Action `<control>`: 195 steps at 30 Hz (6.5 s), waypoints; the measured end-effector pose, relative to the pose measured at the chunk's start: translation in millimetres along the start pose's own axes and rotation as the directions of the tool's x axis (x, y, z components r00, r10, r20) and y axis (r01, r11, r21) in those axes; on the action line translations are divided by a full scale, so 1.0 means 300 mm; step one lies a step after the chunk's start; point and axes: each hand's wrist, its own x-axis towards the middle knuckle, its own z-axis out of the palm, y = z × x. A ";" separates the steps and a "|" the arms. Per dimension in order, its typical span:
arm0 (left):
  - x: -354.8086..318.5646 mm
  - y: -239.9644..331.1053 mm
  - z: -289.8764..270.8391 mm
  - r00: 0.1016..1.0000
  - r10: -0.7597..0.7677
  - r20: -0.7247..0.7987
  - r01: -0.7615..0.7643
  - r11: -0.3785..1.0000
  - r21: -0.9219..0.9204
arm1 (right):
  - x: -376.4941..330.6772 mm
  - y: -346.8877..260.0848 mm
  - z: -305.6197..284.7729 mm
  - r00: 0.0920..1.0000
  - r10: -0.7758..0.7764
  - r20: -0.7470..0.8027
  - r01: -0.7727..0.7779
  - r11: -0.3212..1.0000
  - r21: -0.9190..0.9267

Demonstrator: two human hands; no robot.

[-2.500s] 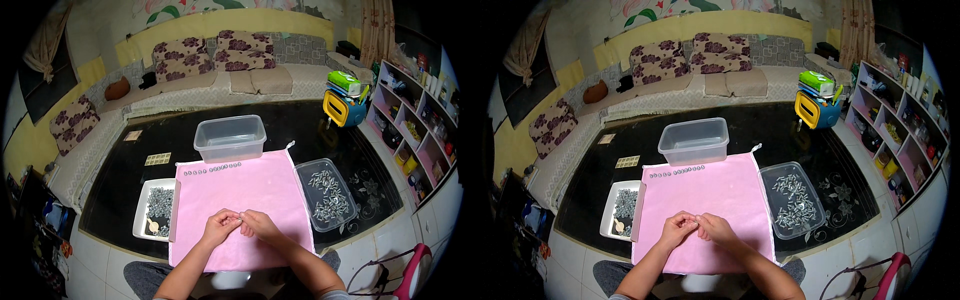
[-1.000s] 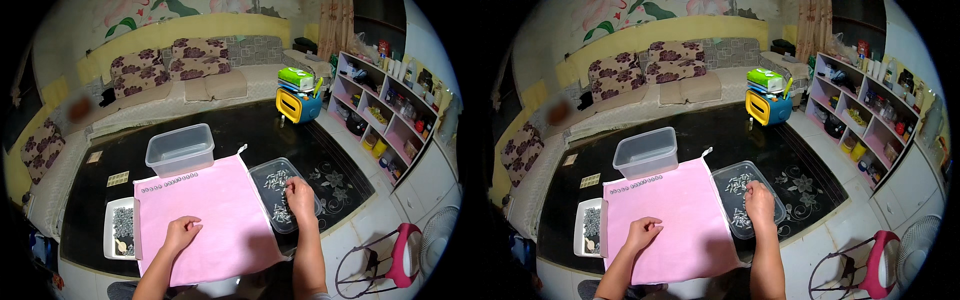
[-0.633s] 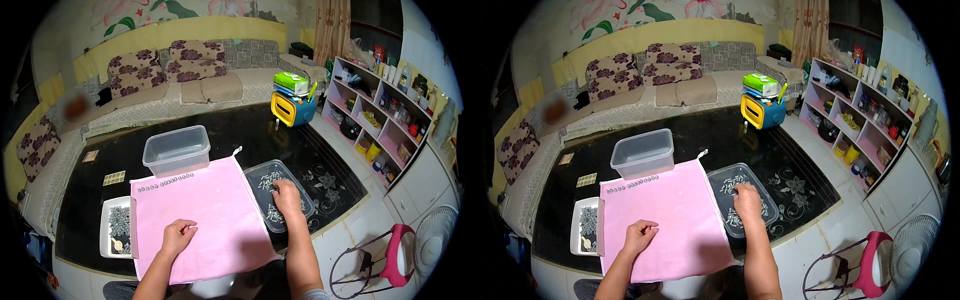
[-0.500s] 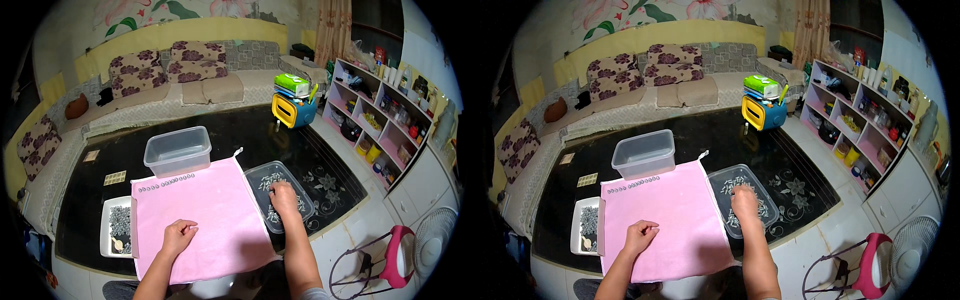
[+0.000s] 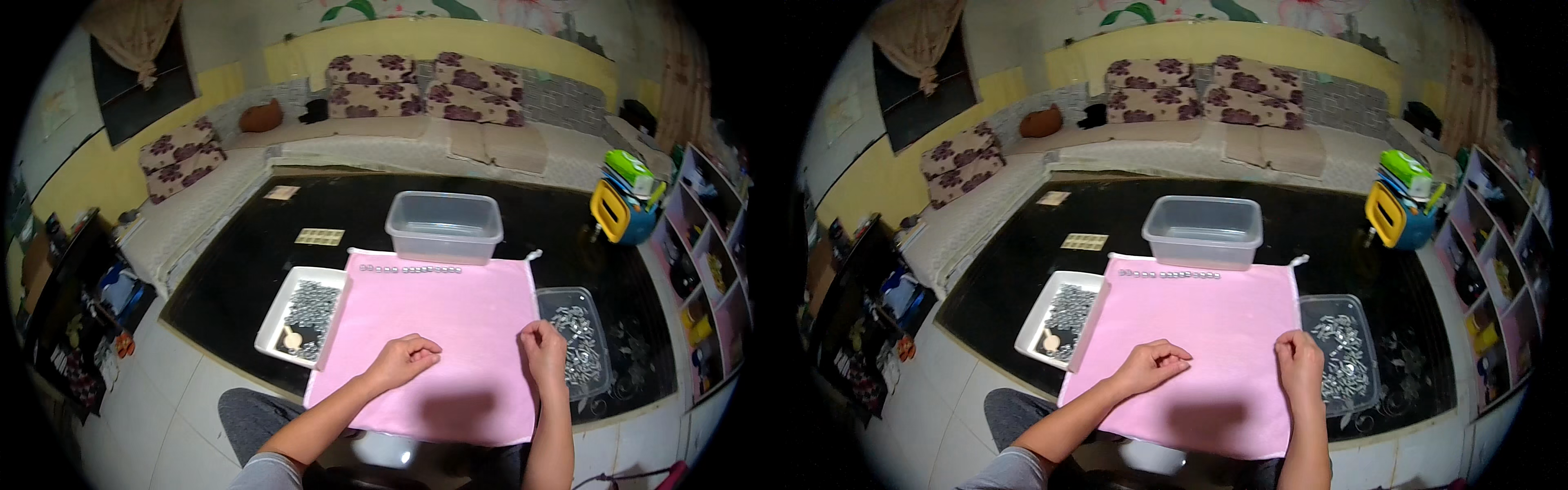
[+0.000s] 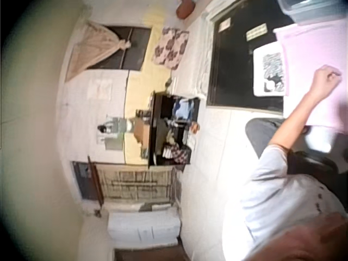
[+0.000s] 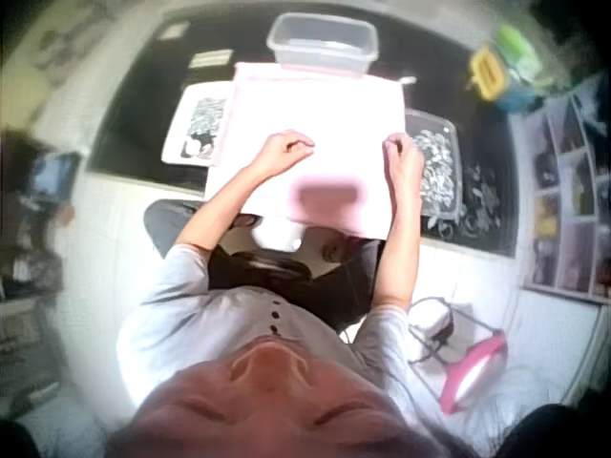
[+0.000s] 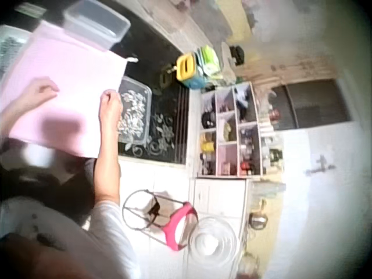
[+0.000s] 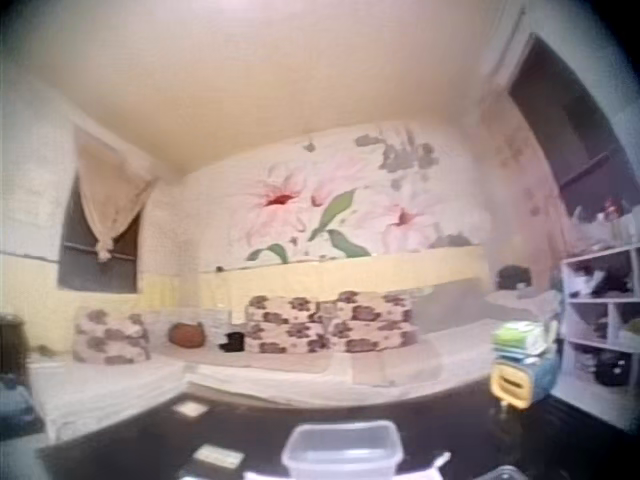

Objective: The person assembles small metal hardware components by hand. They pick up individual metal rivets and washers from trays, press them together with their fingers, and place the finished pieces in a row on a pink cloth.

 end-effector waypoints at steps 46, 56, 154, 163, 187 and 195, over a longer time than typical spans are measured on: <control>-0.011 -0.057 0.021 0.969 -0.234 0.083 0.246 0.859 -0.449 | -0.105 -0.125 0.266 0.810 -0.004 0.587 -0.452 0.634 0.628; -0.027 -0.061 0.029 0.970 -0.242 0.014 0.226 0.879 -0.421 | -0.110 -0.144 0.281 0.805 -0.004 0.593 -0.395 0.742 0.542; -0.020 -0.074 0.025 0.986 -0.164 -0.018 0.129 0.835 -0.535 | -0.098 -0.171 0.287 0.606 0.079 0.791 -0.644 0.633 0.430; -0.014 -0.095 0.037 0.983 -0.182 0.008 0.145 0.753 -0.642 | -0.100 -0.146 0.310 0.681 0.052 0.731 -0.620 0.571 0.538; -0.011 -0.081 0.030 0.982 -0.186 -0.026 0.124 0.748 -0.652 | -0.115 -0.144 0.324 0.788 0.035 0.615 -0.529 0.550 0.646; -0.013 -0.091 0.027 0.983 -0.183 -0.028 0.130 0.794 -0.594 | -0.118 -0.154 0.323 0.803 0.022 0.596 -0.514 0.532 0.673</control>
